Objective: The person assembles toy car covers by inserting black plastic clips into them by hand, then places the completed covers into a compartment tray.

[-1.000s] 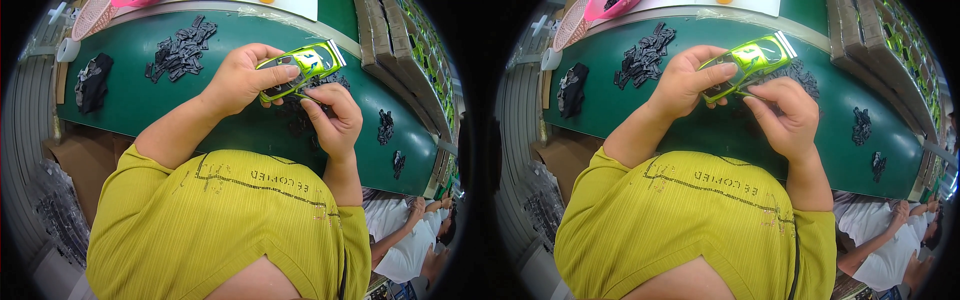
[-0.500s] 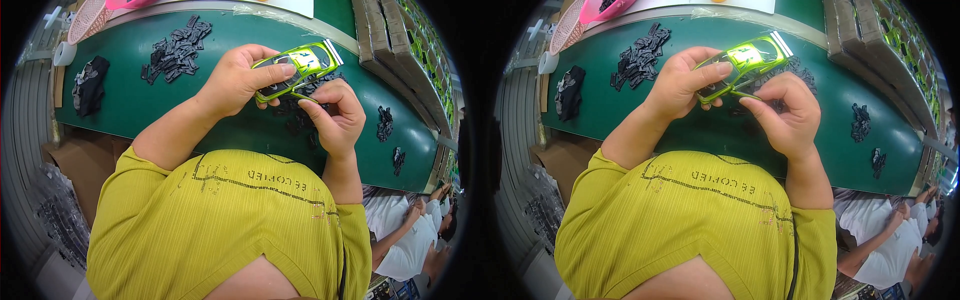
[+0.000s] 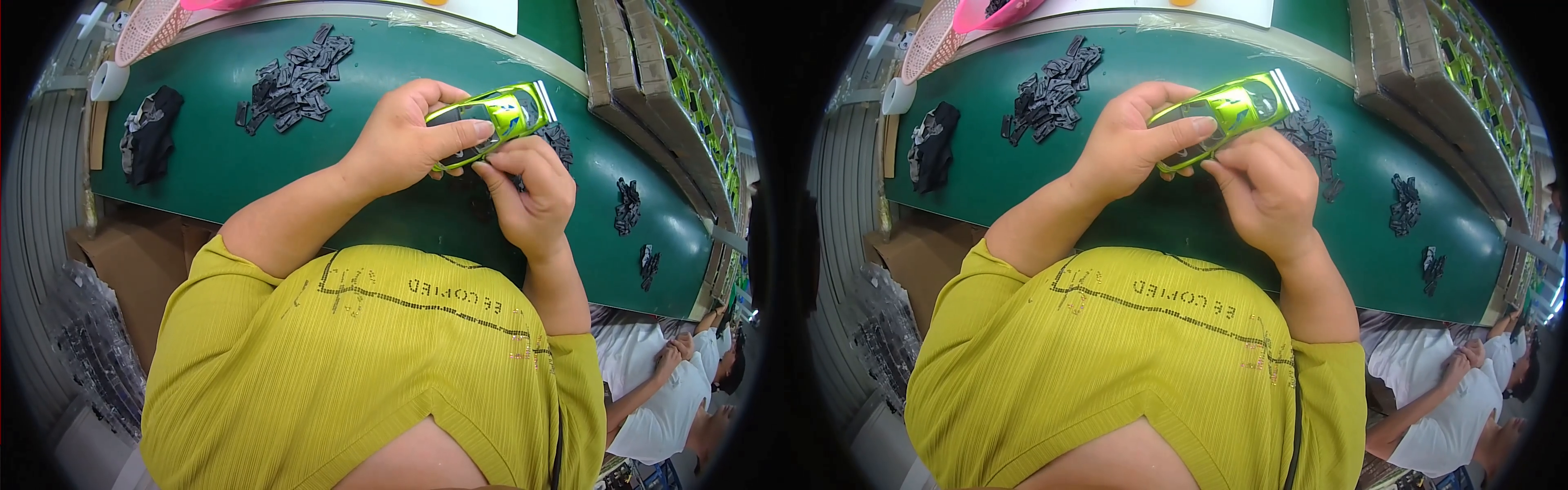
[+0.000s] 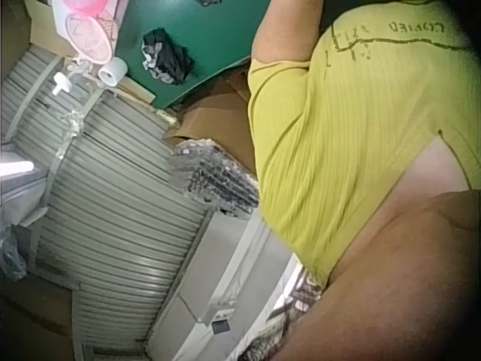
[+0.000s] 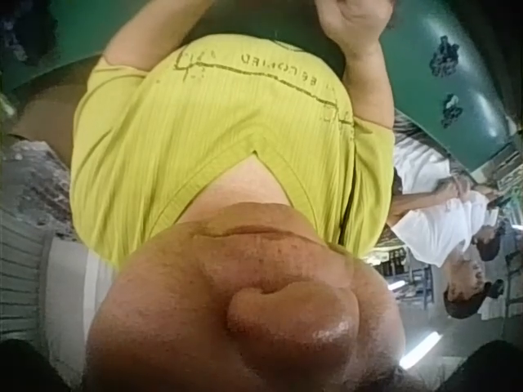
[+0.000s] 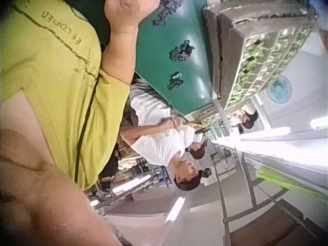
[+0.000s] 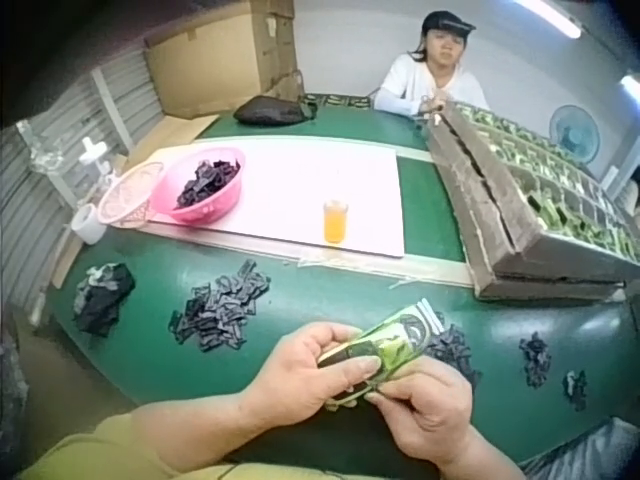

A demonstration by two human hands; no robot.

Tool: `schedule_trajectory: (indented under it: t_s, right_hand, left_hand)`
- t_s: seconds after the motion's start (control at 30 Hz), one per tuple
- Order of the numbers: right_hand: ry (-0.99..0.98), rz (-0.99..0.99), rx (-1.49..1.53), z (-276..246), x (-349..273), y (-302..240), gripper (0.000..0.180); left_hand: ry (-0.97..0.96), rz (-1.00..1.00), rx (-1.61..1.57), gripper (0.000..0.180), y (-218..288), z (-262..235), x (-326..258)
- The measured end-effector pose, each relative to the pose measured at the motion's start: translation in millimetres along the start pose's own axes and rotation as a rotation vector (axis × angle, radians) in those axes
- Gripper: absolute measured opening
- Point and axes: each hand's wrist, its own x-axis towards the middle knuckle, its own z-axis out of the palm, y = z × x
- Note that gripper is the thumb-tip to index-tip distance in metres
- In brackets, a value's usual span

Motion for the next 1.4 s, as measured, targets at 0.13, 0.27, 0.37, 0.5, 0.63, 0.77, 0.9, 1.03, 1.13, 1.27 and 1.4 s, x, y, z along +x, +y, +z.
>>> schedule_trajectory:
  t_s: [0.13, 0.27, 0.37, 0.5, 0.63, 0.77, 0.9, 1.03, 1.13, 1.27, 1.4]
  right_hand:
    - [0.046, -0.096, -0.091, 1, -1, -5, 0.015]
    - [0.127, 0.081, 0.228, -3, -8, 0, 0.018]
    - [0.200, 0.587, 0.794, -7, -6, -6, 0.021]
    - [-0.133, 0.918, 1.064, -19, -4, 1, 0.025]
    - [-0.102, 0.958, 1.215, -16, -5, 1, 0.023]
    - [-0.147, 1.023, 1.422, -13, -8, 5, 0.021]
    - [-0.117, 1.164, 1.436, -5, -3, -2, 0.021]
    - [-0.172, 1.130, 1.476, -5, -10, 4, 0.021]
    - [-0.181, 1.134, 1.480, -4, -9, 5, 0.022]
    - [-0.166, 1.175, 1.524, 2, -10, 4, 0.024]
    - [-0.156, 1.128, 1.653, 11, -17, 5, 0.025]
  left_hand:
    - [-0.069, 0.123, -0.018, 0.039, 0, -2, -2]
    - [-0.107, 0.228, -0.010, 0.043, -1, -7, -1]
    - [-0.207, 0.368, -0.090, 0.046, -5, -10, -1]
    - [-0.263, 0.391, -0.046, 0.048, -5, -10, 0]
    - [-0.267, 0.287, -0.171, 0.048, -10, -10, 2]
    - [-0.260, 0.256, -0.149, 0.048, -11, -11, 4]
    - [-0.267, 0.253, -0.135, 0.048, -11, -11, 2]
    - [-0.267, 0.251, -0.107, 0.048, -10, -7, 2]
    - [-0.255, 0.310, -0.023, 0.047, -11, -7, 3]
    - [-0.219, 0.286, 0.018, 0.047, -7, -5, 0]
    - [-0.213, 0.329, 0.033, 0.044, -7, -5, -1]
